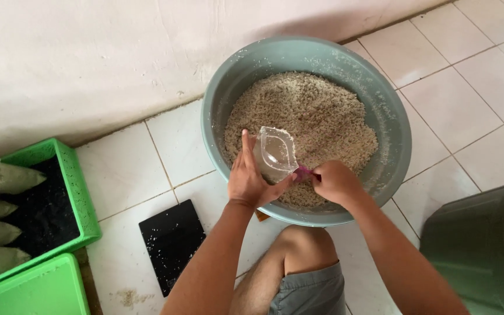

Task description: Filling small plastic bags with grain from a large basin, weighing them on a digital scale, and sealing them for distribution.

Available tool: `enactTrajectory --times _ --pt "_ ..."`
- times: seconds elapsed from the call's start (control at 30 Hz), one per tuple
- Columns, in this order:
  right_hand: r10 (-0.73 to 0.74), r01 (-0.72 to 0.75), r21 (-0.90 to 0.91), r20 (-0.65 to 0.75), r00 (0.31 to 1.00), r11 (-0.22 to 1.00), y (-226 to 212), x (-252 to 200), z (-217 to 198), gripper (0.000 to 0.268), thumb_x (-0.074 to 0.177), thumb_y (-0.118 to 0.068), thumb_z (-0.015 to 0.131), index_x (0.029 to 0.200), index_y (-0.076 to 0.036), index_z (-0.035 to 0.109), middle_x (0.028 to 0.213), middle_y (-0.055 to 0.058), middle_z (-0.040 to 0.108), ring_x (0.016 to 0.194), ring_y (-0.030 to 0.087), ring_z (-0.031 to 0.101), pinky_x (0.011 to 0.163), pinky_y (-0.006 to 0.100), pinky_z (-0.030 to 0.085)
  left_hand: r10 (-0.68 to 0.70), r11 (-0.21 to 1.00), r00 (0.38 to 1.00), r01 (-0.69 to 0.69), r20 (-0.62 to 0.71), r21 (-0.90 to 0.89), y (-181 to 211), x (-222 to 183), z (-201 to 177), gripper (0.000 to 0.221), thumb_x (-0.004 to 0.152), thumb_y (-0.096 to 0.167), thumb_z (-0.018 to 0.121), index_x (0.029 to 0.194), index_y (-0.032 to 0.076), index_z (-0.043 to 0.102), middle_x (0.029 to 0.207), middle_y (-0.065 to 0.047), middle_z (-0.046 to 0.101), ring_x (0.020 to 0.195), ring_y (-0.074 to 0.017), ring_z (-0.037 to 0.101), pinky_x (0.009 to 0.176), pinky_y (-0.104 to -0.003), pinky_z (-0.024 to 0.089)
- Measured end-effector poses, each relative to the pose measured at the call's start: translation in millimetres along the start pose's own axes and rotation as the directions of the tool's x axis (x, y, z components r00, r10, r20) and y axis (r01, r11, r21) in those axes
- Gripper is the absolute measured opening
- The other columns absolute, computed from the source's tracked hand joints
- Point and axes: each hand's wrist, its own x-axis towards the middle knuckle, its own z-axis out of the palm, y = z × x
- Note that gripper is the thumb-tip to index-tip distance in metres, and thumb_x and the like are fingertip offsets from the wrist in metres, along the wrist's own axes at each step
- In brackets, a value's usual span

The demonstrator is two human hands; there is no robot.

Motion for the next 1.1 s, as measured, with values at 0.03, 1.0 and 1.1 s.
enactTrajectory --times 0.03,1.0,1.1 --pt "0.004 -0.004 0.003 -0.005 1.0 1.0 8.6 3.5 3.1 0.035 0.092 -0.018 0.054 0.068 -0.002 0.074 0.044 0.012 0.053 0.035 0.024 0.048 0.043 0.036 0.045 0.006 1.0 1.0 -0.006 0.003 -0.001 -0.2 1.2 1.1 0.146 0.054 0.077 0.073 0.155 -0.001 0.0 0.144 -0.01 0.052 0.128 -0.0257 0.054 0.105 -0.037 0.047" --pt "0.088 -0.027 0.243 -0.247 0.965 0.97 -108.1 -92.4 -135.5 0.026 0.094 -0.014 0.06 0.109 0.003 0.073 0.063 0.019 0.069 0.038 0.017 0.051 0.038 0.026 0.042 0.01 1.0 1.0 -0.01 0.016 -0.003 0.7 0.6 -0.3 0.144 0.058 0.078 0.07 0.154 -0.001 -0.002 0.144 -0.014 0.052 0.127 -0.0295 0.056 0.103 -0.04 0.048" --pt "-0.146 0.142 -0.036 -0.347 0.927 0.989 -102.6 -86.5 -118.9 0.03 0.097 -0.02 0.056 0.1 0.004 0.074 0.063 0.02 0.068 0.046 0.023 0.064 0.043 0.028 0.052 0.011 1.0 1.0 -0.011 0.007 -0.008 -0.7 0.9 1.3 0.144 0.058 0.077 0.071 0.154 -0.001 -0.001 0.142 -0.015 0.053 0.126 -0.0301 0.056 0.103 -0.041 0.048"
